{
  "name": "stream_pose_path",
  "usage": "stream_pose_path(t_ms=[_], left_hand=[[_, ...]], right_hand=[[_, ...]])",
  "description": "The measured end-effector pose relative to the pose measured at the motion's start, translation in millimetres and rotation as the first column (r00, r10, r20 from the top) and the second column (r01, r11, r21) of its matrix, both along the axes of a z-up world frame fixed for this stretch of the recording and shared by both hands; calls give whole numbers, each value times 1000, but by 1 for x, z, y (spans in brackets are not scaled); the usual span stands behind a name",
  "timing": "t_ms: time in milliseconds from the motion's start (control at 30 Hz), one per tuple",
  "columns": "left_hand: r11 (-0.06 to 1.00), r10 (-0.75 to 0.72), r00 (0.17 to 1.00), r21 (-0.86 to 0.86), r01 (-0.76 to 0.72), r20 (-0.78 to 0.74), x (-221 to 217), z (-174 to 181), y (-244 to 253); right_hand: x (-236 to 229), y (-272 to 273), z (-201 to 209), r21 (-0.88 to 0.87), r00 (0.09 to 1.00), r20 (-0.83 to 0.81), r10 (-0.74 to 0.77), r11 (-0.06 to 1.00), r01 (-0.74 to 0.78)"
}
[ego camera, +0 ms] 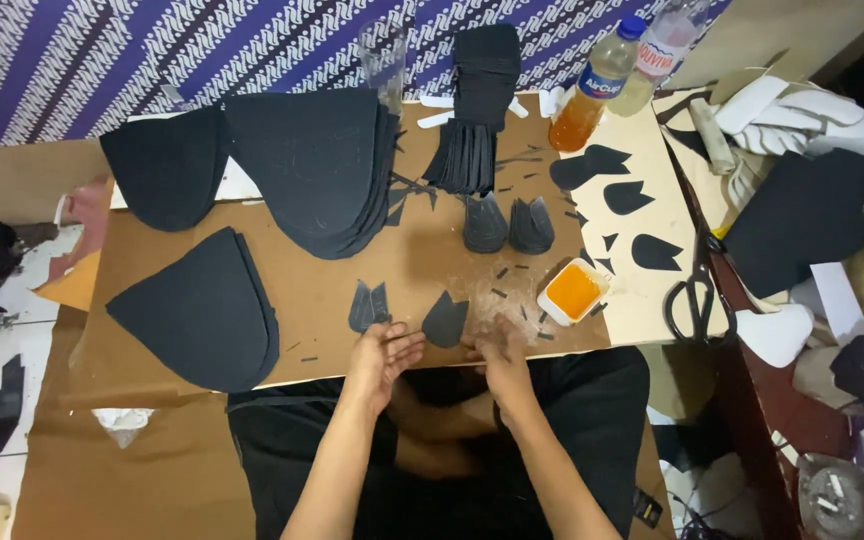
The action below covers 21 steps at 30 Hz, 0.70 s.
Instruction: Arranging small black cut-out pieces of material on a cardboard workspace, likely preparing them for assembly in a leather goods workshop.
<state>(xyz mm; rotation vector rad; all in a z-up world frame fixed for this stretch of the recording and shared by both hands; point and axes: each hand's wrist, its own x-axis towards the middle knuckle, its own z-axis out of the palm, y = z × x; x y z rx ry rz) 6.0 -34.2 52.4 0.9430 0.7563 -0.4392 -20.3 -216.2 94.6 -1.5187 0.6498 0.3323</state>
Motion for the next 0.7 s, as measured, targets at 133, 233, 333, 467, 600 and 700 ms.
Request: stream_pose_path(t_ms=[133,233,333,467,600,700], left_hand=[[1000,0,1000,6,0,-6,1,-8,-1],[999,-45,999,28,45,9,3,-20,-8],[974,-114,991,204,99,66,6,-43,-18],[766,-333,936,612,198,114,7,-46,-24],[724,-407,896,661,197,179,0,2,-25],[832,-309,937,524,184,161,1,25,-28]], right_hand=[[-1,0,11,2,1000,-12,-10,1000,10],[-6,-2,10,73,999,12,-49,996,48],[-12,-3,16,120,995,27,-97,988,93],[-20,-12,4,93,992,51,-115,990,110],[-25,-17,-7,36,993,55,-101,994,99],[-28,-16,-7,46,989,67,-135,990,132]])
